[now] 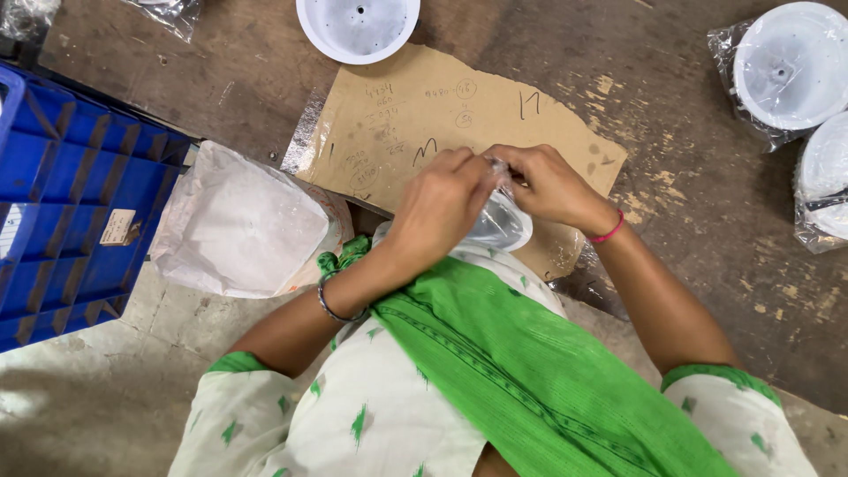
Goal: The person wraps white round light fixture covers in clear plastic film at a workbench, pressing and folding the plastic around each cover, then places the wrapped covers into a blue plastic crate and takes new unwrapped covers to continue wrapping.
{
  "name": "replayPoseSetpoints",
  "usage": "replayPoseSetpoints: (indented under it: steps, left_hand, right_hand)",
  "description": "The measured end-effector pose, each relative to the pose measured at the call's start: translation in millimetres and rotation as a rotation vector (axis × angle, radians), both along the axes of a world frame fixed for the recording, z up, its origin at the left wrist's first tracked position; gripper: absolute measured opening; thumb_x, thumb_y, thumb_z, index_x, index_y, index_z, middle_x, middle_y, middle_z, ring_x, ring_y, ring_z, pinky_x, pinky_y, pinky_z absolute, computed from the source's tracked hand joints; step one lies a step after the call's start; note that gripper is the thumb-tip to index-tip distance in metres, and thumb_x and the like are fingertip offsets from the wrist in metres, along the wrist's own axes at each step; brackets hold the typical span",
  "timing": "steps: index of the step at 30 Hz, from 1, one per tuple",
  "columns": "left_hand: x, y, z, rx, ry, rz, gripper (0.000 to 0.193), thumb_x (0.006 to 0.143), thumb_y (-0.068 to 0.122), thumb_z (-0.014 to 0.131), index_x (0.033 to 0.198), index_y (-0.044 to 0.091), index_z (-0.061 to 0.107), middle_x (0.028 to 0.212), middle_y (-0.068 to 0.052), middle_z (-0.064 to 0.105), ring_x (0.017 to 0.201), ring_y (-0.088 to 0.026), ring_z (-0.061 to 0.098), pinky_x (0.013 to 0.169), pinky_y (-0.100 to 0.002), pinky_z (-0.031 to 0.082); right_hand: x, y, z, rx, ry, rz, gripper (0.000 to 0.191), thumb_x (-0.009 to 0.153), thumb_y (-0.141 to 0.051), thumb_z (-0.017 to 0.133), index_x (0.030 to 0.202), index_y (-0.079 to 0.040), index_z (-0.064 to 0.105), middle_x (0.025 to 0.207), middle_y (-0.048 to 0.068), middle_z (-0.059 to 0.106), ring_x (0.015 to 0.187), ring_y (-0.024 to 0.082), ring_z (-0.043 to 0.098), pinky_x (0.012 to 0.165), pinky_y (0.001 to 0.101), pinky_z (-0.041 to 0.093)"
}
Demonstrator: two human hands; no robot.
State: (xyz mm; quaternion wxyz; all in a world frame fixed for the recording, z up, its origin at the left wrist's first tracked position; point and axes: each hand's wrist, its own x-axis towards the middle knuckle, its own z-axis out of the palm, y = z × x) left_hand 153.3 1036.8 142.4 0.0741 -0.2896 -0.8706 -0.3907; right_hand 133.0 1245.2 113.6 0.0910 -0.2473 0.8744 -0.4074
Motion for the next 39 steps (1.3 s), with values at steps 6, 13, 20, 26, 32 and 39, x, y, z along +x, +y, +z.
replayPoseSetpoints:
  steps: [6, 13, 20, 26, 32, 39]
  left_hand:
    - [-16.1, -7.6, 2.7, 0.128, -0.270, -0.008, 0.018, 0.093, 0.015, 0.074, 0.100, 0.003, 0.064, 0.098, -0.012, 0.064, 0.085, -0.032, 0.068, 0.071, -0.044, 0.052]
    - [-19.2, -15.9, -4.6, -0.112, 0.242, -0.177, 0.029, 0.088, 0.000, 0.069, 0.114, 0.013, 0.069, 0.120, -0.002, 0.063, 0.117, -0.024, 0.061, 0.095, -0.035, 0.057]
    - [0.1, -20.5, -14.1, -0.097, 0.157, -0.262, 0.039, 0.090, 0.010, 0.069, 0.127, 0.004, 0.061, 0.126, -0.012, 0.062, 0.116, -0.031, 0.063, 0.094, -0.040, 0.053]
    - [3.0, -16.1, -17.6, -0.069, 0.107, -0.168, 0.032, 0.093, 0.014, 0.074, 0.120, 0.004, 0.061, 0.120, -0.013, 0.064, 0.111, -0.033, 0.063, 0.094, -0.043, 0.052]
    - [-0.7, -2.0, -16.0, 0.004, 0.038, -0.148, 0.026, 0.090, 0.009, 0.077, 0.111, 0.004, 0.064, 0.110, -0.011, 0.066, 0.104, -0.034, 0.062, 0.091, -0.043, 0.051]
    - [0.5, 12.1, -20.2, 0.042, 0.047, -0.138, 0.022, 0.089, 0.006, 0.078, 0.106, 0.004, 0.064, 0.105, -0.014, 0.068, 0.102, -0.034, 0.064, 0.088, -0.044, 0.051]
  right_hand:
    - [2.4, 1.5, -2.1, 0.010, -0.045, -0.034, 0.032, 0.082, 0.001, 0.062, 0.114, 0.001, 0.066, 0.080, 0.022, 0.065, 0.068, 0.034, 0.066, 0.065, 0.0422, 0.051]
    - [1.8, 2.2, -5.5, 0.034, 0.006, -0.029, 0.033, 0.080, 0.002, 0.062, 0.113, 0.002, 0.066, 0.078, 0.023, 0.064, 0.068, 0.033, 0.063, 0.064, 0.0424, 0.049]
    - [1.8, 3.5, -3.6, -0.055, -0.014, 0.003, 0.035, 0.083, 0.004, 0.058, 0.117, 0.000, 0.067, 0.084, 0.021, 0.068, 0.070, 0.032, 0.069, 0.065, 0.0396, 0.052]
    - [1.7, 2.1, -2.1, -0.042, -0.006, 0.012, 0.033, 0.087, 0.005, 0.057, 0.118, 0.000, 0.067, 0.092, 0.023, 0.070, 0.076, 0.037, 0.070, 0.068, 0.0424, 0.054]
    - [3.3, 16.2, -2.6, -0.036, 0.005, 0.036, 0.039, 0.082, 0.004, 0.056, 0.120, -0.001, 0.067, 0.093, 0.022, 0.071, 0.083, 0.040, 0.070, 0.074, 0.0450, 0.055]
    - [8.6, 34.9, -0.6, -0.211, -0.120, 0.068, 0.026, 0.108, -0.023, 0.052, 0.118, -0.005, 0.068, 0.096, 0.014, 0.075, 0.086, 0.027, 0.074, 0.079, 0.0408, 0.057]
